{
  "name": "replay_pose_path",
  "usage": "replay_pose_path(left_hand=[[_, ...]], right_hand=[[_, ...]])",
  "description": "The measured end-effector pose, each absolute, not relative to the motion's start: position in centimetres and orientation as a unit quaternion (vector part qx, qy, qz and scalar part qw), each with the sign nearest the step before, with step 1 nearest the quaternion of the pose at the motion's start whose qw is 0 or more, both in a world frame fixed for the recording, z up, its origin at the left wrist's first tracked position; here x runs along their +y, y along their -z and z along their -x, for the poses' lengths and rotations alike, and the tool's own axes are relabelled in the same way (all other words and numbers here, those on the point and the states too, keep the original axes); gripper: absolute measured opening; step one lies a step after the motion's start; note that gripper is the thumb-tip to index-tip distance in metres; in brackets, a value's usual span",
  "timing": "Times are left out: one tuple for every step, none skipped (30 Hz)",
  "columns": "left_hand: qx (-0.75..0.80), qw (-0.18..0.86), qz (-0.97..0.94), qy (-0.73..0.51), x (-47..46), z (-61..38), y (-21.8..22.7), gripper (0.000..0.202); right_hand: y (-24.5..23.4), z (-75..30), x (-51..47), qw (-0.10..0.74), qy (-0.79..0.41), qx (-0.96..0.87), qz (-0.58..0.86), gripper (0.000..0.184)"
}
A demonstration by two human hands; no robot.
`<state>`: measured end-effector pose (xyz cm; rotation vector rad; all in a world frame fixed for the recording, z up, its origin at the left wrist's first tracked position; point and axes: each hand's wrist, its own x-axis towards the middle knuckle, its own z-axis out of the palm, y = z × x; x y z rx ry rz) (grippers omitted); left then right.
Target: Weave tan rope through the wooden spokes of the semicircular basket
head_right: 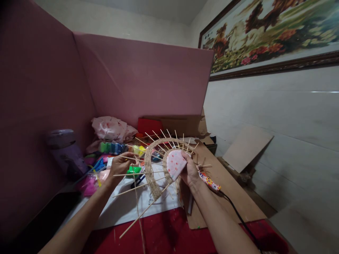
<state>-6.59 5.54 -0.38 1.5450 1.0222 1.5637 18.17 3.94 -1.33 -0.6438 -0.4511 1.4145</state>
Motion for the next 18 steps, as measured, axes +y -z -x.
replay_pose_path(left_hand=[[0.395,0.354,-0.59,-0.609,5.4,6.6,0.2,0.01],[0.394,0.358,-0.584,-0.612,5.3,6.6,0.0,0.013],[0.394,0.361,-0.58,-0.615,5.1,6.5,-0.2,0.015],[0.392,0.363,-0.577,-0.618,4.9,6.5,-0.4,0.017],[0.39,0.363,-0.577,-0.62,4.8,6.5,-0.6,0.018],[0.387,0.361,-0.577,-0.622,4.6,6.6,-0.8,0.018],[0.385,0.359,-0.577,-0.624,4.5,6.6,-1.0,0.017],[0.383,0.357,-0.576,-0.627,4.4,6.6,-1.1,0.017],[0.382,0.357,-0.575,-0.63,4.3,6.6,-1.2,0.017],[0.379,0.357,-0.572,-0.633,4.2,6.6,-1.3,0.018],[0.376,0.359,-0.569,-0.637,4.2,6.7,-1.3,0.018],[0.371,0.361,-0.565,-0.642,4.2,6.7,-1.3,0.018],[0.368,0.362,-0.561,-0.647,4.3,6.7,-1.2,0.018],[0.366,0.361,-0.557,-0.652,4.3,6.7,-1.2,0.018],[0.366,0.359,-0.553,-0.657,4.3,6.7,-1.2,0.018],[0.367,0.356,-0.549,-0.661,4.3,6.7,-1.2,0.018],[0.368,0.354,-0.546,-0.664,4.3,6.7,-1.2,0.018],[0.369,0.352,-0.543,-0.668,4.2,6.6,-1.3,0.018]], right_hand=[[1.4,-18.2,4.0,0.689,-0.634,-0.198,0.29,0.011],[1.4,-18.2,4.0,0.688,-0.635,-0.195,0.292,0.01],[1.4,-18.2,4.0,0.686,-0.637,-0.194,0.293,0.01],[1.5,-18.3,4.0,0.687,-0.636,-0.195,0.293,0.01],[1.5,-18.3,4.1,0.688,-0.634,-0.197,0.292,0.009],[1.5,-18.3,4.1,0.691,-0.632,-0.199,0.291,0.009],[1.5,-18.3,4.1,0.692,-0.63,-0.199,0.29,0.009],[1.5,-18.3,4.2,0.694,-0.629,-0.198,0.289,0.008],[1.5,-18.3,4.2,0.695,-0.629,-0.196,0.288,0.008],[1.5,-18.3,4.2,0.696,-0.629,-0.194,0.287,0.009],[1.4,-18.3,4.2,0.697,-0.629,-0.191,0.287,0.009],[1.4,-18.3,4.2,0.698,-0.629,-0.189,0.286,0.009],[1.4,-18.3,4.2,0.699,-0.628,-0.187,0.287,0.009],[1.4,-18.3,4.2,0.7,-0.626,-0.185,0.289,0.008],[1.4,-18.3,4.2,0.702,-0.623,-0.185,0.292,0.008],[1.4,-18.3,4.2,0.703,-0.62,-0.186,0.295,0.008],[1.4,-18.3,4.2,0.703,-0.618,-0.187,0.297,0.009],[1.4,-18.4,4.2,0.703,-0.617,-0.189,0.299,0.009]])
